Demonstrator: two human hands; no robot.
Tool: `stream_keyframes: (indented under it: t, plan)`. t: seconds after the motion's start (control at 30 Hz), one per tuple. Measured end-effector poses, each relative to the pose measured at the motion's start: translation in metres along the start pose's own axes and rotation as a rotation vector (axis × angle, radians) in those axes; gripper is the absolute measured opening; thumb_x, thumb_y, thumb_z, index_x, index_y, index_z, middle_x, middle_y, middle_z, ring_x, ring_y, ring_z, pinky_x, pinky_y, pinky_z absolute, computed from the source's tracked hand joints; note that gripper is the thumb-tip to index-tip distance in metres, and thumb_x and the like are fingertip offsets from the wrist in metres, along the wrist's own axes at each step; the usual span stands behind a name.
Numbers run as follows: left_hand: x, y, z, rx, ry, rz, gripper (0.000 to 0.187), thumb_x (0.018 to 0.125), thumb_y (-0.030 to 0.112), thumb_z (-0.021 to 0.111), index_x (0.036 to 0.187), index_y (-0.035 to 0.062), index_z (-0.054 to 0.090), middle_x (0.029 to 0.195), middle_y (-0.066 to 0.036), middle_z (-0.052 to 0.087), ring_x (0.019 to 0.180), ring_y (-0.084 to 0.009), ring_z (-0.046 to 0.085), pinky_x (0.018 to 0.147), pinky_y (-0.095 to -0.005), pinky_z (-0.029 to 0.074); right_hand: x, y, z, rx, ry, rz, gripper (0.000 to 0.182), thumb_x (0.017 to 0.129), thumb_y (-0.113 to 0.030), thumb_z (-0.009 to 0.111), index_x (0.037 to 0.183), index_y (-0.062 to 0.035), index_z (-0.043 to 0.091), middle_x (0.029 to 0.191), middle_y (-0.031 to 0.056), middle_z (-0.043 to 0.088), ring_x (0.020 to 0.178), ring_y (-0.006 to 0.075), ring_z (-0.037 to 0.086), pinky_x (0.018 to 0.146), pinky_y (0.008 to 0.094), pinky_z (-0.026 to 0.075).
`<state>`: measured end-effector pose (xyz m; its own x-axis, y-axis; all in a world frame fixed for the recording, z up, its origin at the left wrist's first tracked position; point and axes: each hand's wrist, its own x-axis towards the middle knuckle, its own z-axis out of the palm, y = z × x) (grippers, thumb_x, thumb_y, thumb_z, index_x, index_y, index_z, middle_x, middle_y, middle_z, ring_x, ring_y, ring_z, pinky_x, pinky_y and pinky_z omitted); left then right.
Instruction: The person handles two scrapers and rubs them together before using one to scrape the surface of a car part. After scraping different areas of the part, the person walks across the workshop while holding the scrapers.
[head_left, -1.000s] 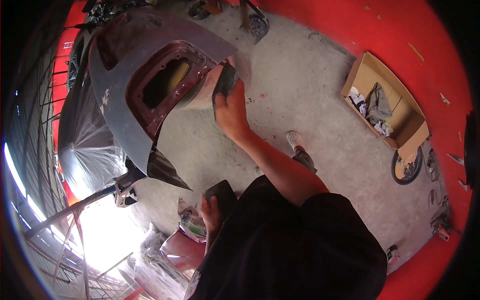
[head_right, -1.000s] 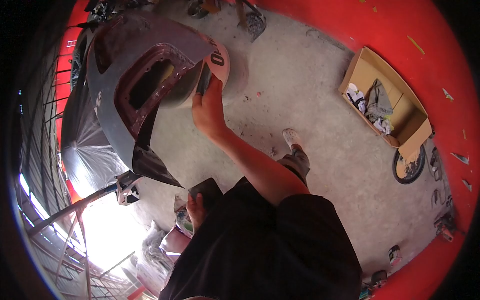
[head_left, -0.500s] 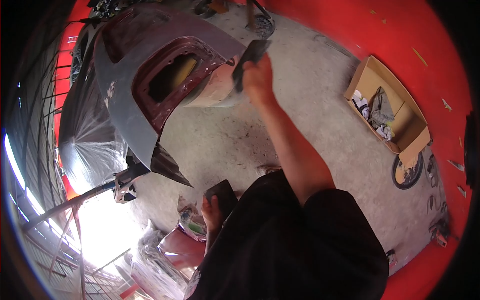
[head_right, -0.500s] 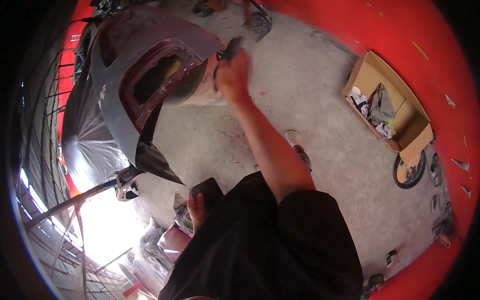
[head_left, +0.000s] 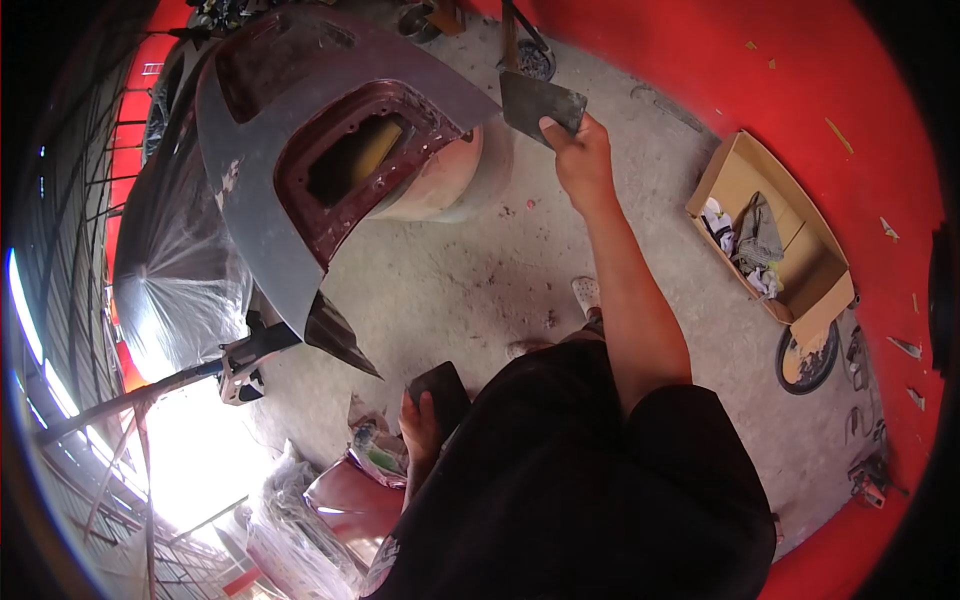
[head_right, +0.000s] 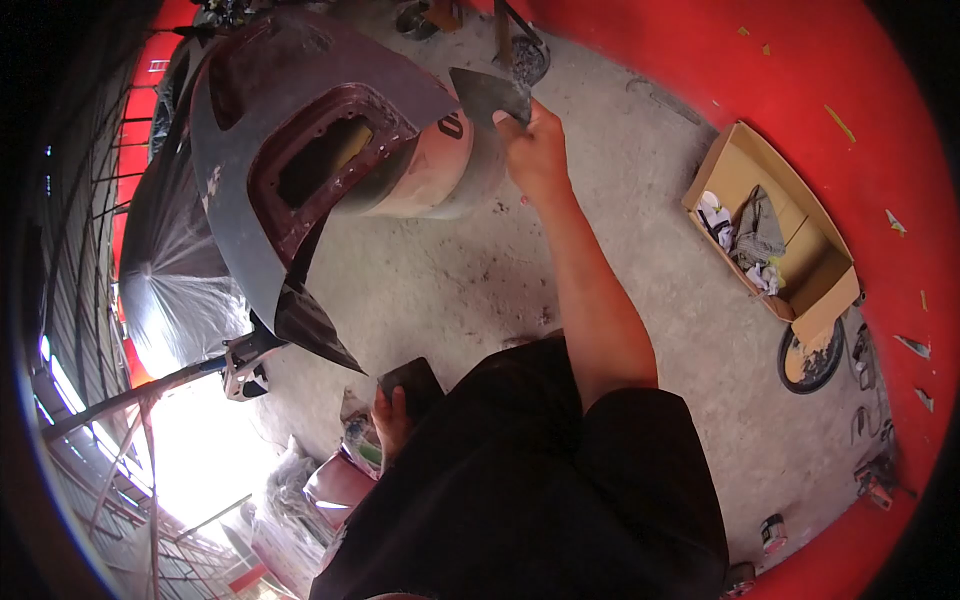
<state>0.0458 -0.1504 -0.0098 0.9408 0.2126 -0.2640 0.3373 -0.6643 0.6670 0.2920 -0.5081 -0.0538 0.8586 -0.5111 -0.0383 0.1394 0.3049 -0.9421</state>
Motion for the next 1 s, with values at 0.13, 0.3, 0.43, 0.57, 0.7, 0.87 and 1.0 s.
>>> stream_keyframes:
  t: [0.13,0.3,0.43,0.57,0.7,0.87,1.0]
  plan:
    - [0.005,0.002,0.000,-0.006,-0.013,0.011,0.027,0.094,0.018,0.052,0.114,0.0000,0.056,0.098,-0.008,0.066,0.087,-0.0130,0.058,0.077,-0.0273,0.046,0.009,-0.007,-0.003,-0.063,-0.069,-0.096,0.022,0.088,-0.008,0.057,0.109,-0.0020,0.061,0.092,0.0064,0.068,0.083,0.0126,0.059,0.078,0.0270,0.045]
    - [0.008,0.003,0.000,-0.012,0.002,0.013,0.027,0.094,0.016,0.051,0.114,-0.0003,0.056,0.097,-0.008,0.066,0.087,-0.0131,0.058,0.077,-0.0276,0.047,0.007,-0.007,0.002,-0.143,-0.035,-0.095,0.024,0.087,-0.005,0.055,0.110,-0.0015,0.060,0.093,0.0118,0.067,0.084,0.0176,0.061,0.078,0.0283,0.045]
    - [0.005,-0.003,-0.002,-0.016,0.028,-0.007,0.027,0.094,0.014,0.050,0.115,-0.0007,0.055,0.096,-0.008,0.066,0.087,-0.0135,0.059,0.078,-0.0281,0.047,0.007,-0.008,0.007,-0.217,-0.010,-0.154,0.024,0.087,-0.005,0.055,0.110,-0.0007,0.059,0.093,0.0149,0.066,0.084,0.0218,0.062,0.079,0.0297,0.045]
    - [0.002,-0.008,0.000,-0.024,0.129,0.075,0.022,0.092,0.017,0.051,0.102,-0.0015,0.057,0.087,-0.017,0.066,0.079,-0.0244,0.065,0.070,-0.0351,0.049,-0.006,-0.018,0.010,-0.366,0.037,-0.219,0.022,0.086,-0.005,0.057,0.107,-0.0001,0.059,0.089,0.0134,0.065,0.082,0.0206,0.060,0.078,0.0296,0.045]
    - [-0.008,-0.032,0.001,-0.049,0.188,0.039,0.021,0.091,0.017,0.052,0.102,-0.0009,0.057,0.085,-0.017,0.066,0.078,-0.0272,0.064,0.070,-0.0363,0.048,0.007,0.002,0.008,-0.235,0.029,-0.241,0.019,0.086,-0.005,0.058,0.104,-0.0005,0.060,0.086,0.0124,0.063,0.077,0.0189,0.058,0.075,0.0286,0.045]
    - [-0.023,-0.043,-0.006,0.060,0.215,-0.004,0.020,0.090,0.017,0.053,0.099,-0.0003,0.057,0.082,-0.018,0.064,0.078,-0.0304,0.064,0.069,-0.0378,0.048,0.026,-0.017,0.015,-0.311,-0.094,-0.248,0.019,0.086,-0.006,0.058,0.104,-0.0004,0.060,0.081,0.0104,0.063,0.075,0.0168,0.057,0.072,0.0282,0.045]
    - [-0.029,-0.059,-0.011,0.100,0.253,-0.115,0.022,0.089,0.020,0.053,0.097,-0.0006,0.056,0.082,-0.021,0.063,0.079,-0.0340,0.064,0.068,-0.0402,0.047,0.049,-0.001,0.032,-0.324,-0.168,-0.152,0.024,0.085,-0.007,0.059,0.108,0.0000,0.060,0.085,0.0141,0.065,0.078,0.0178,0.059,0.074,0.0286,0.045]
